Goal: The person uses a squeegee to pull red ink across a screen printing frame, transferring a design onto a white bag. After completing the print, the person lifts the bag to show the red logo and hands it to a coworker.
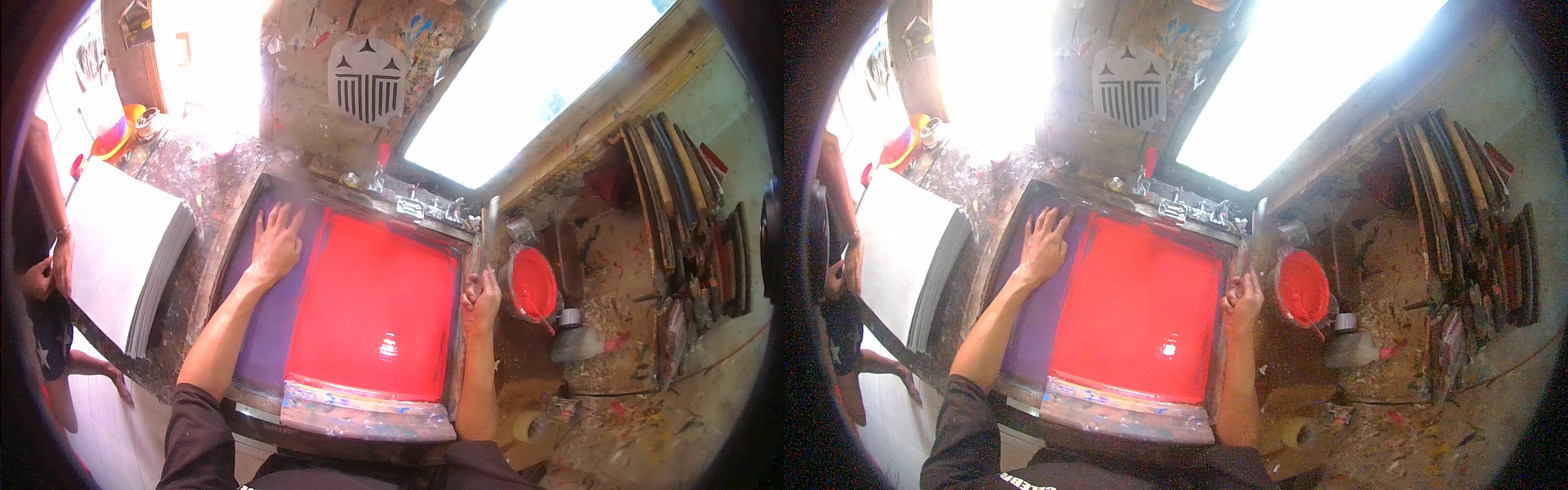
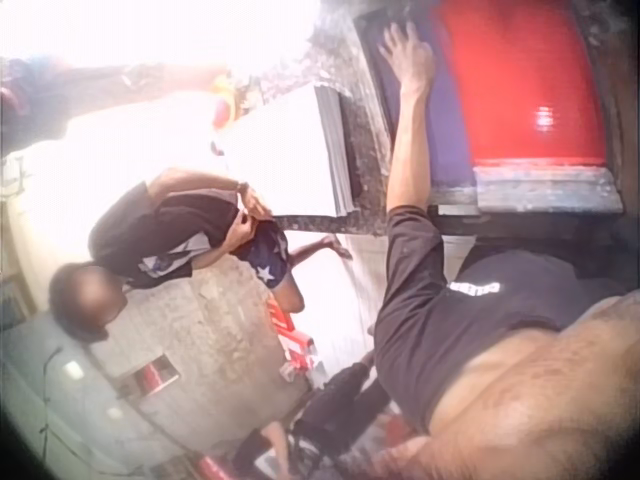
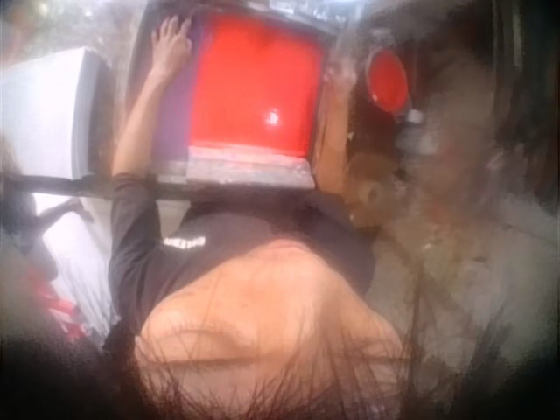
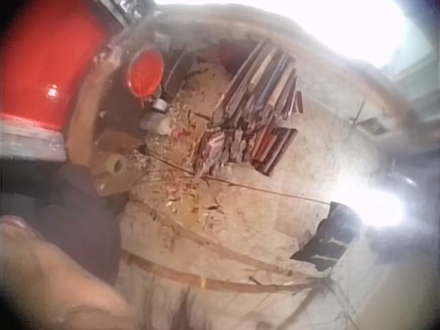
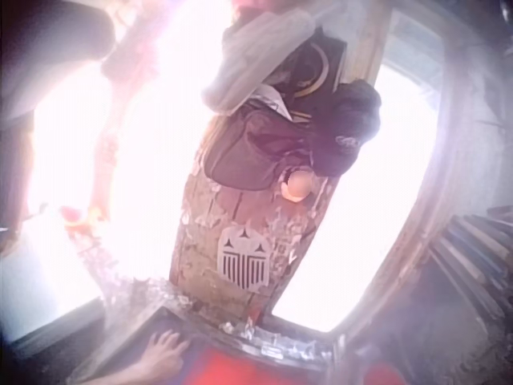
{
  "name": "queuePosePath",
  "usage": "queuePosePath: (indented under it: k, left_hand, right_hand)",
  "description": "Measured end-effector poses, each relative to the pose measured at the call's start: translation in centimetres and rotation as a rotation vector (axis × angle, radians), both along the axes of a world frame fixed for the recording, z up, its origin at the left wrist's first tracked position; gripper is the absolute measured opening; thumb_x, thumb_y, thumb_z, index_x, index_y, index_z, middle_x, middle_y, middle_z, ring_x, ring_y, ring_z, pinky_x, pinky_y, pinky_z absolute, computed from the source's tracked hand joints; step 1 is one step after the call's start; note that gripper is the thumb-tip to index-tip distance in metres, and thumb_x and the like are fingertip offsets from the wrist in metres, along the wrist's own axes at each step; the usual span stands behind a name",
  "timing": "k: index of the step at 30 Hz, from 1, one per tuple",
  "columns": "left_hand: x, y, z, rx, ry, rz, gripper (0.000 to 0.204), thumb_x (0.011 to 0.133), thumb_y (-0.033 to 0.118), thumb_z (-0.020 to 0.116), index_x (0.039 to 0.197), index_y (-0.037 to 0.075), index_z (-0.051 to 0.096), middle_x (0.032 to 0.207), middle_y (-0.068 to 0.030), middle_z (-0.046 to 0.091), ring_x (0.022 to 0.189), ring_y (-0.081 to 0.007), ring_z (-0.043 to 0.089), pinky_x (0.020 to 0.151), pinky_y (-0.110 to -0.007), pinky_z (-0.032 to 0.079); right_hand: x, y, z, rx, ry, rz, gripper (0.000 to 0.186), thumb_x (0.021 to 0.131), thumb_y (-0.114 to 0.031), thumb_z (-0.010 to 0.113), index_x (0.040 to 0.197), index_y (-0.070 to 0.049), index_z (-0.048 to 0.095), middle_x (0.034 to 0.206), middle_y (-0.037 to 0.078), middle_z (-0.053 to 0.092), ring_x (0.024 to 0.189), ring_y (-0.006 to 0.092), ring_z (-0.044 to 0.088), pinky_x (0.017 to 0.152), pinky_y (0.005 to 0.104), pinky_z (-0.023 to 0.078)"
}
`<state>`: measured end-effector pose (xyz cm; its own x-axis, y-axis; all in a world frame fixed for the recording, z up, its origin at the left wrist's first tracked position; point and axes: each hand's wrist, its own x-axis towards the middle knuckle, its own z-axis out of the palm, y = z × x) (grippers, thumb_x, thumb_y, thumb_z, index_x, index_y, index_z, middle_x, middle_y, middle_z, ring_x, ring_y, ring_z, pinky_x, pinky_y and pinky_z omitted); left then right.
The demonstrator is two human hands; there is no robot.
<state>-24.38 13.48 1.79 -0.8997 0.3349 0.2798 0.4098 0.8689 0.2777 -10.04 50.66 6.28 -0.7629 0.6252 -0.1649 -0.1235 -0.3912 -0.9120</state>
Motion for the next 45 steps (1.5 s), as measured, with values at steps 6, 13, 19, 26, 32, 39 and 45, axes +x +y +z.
queuePosePath:
  k: [6, 13, 19, 26, 32, 39, 45]
  left_hand:
    - [0.0, 0.1, 0.1, -0.002, -0.007, -0.005, 0.057, 0.086, 0.013, 0.053, 0.141, 0.012, 0.042, 0.143, -0.0205, 0.039, 0.139, -0.0363, 0.031, 0.114, -0.059, 0.021]
    - [0.1, 0.0, 0.2, 0.006, -0.017, -0.001, 0.057, 0.085, 0.013, 0.053, 0.141, 0.011, 0.043, 0.142, -0.0202, 0.04, 0.139, -0.0361, 0.031, 0.114, -0.059, 0.021]
    - [0.1, 0.2, 0.3, 0.002, -0.005, -0.004, 0.057, 0.085, 0.013, 0.054, 0.141, 0.012, 0.044, 0.143, -0.0194, 0.04, 0.139, -0.0351, 0.031, 0.114, -0.058, 0.021]
    - [-0.1, 0.0, -0.3, -0.014, 0.006, 0.008, 0.056, 0.085, 0.013, 0.053, 0.14, 0.012, 0.046, 0.144, -0.0183, 0.04, 0.139, -0.0345, 0.031, 0.115, -0.057, 0.02]
    - [0.1, 0.3, 0.2, -0.007, 0.008, 0.001, 0.056, 0.085, 0.011, 0.052, 0.14, 0.011, 0.045, 0.143, -0.0199, 0.04, 0.139, -0.0352, 0.031, 0.115, -0.057, 0.02]
    - [-0.2, 0.2, -0.1, -0.011, 0.038, -0.013, 0.056, 0.085, 0.01, 0.052, 0.14, 0.01, 0.045, 0.143, -0.0207, 0.04, 0.138, -0.036, 0.032, 0.114, -0.058, 0.02]
    - [-0.3, 0.1, -0.3, -0.025, 0.042, -0.011, 0.056, 0.084, 0.009, 0.052, 0.14, 0.008, 0.045, 0.143, -0.0207, 0.039, 0.138, -0.0362, 0.032, 0.115, -0.057, 0.02]
  right_hand:
    - [-0.2, 0.1, -0.5, 0.011, -0.047, 0.022, 0.04, 0.101, -0.019, 0.048, 0.139, -0.01, 0.041, 0.088, 0.004, 0.053, 0.046, 0.0054, 0.033, 0.036, 0.021, 0.027]
    - [-0.1, -0.9, 0.6, 0.054, 0.089, -0.071, 0.039, 0.101, -0.019, 0.048, 0.139, -0.009, 0.041, 0.089, 0.004, 0.053, 0.046, 0.0055, 0.034, 0.036, 0.0209, 0.027]
    - [0.2, -0.4, -0.2, 0.017, 0.05, 0.0, 0.037, 0.101, -0.019, 0.048, 0.137, -0.01, 0.042, 0.09, 0.003, 0.054, 0.046, 0.0055, 0.033, 0.036, 0.0203, 0.026]
    - [-0.3, 0.1, -1.5, -0.062, -0.039, 0.082, 0.036, 0.101, -0.017, 0.047, 0.137, -0.013, 0.042, 0.081, 0.002, 0.055, 0.044, 0.0042, 0.034, 0.034, 0.0201, 0.027]
    - [-0.1, -1.2, -0.5, 0.08, 0.178, -0.058, 0.037, 0.101, -0.016, 0.047, 0.138, -0.011, 0.042, 0.083, 0.002, 0.055, 0.044, 0.0042, 0.034, 0.034, 0.0202, 0.028]
    - [-0.1, -0.6, -1.2, 0.024, -0.015, 0.051, 0.036, 0.101, -0.017, 0.046, 0.136, -0.007, 0.044, 0.083, 0.002, 0.053, 0.043, 0.0035, 0.032, 0.034, 0.0207, 0.027]
    - [0.0, -1.1, -0.4, 0.101, 0.024, -0.045, 0.035, 0.101, -0.016, 0.047, 0.135, -0.008, 0.045, 0.082, 0.002, 0.052, 0.043, 0.0035, 0.032, 0.033, 0.0199, 0.026]
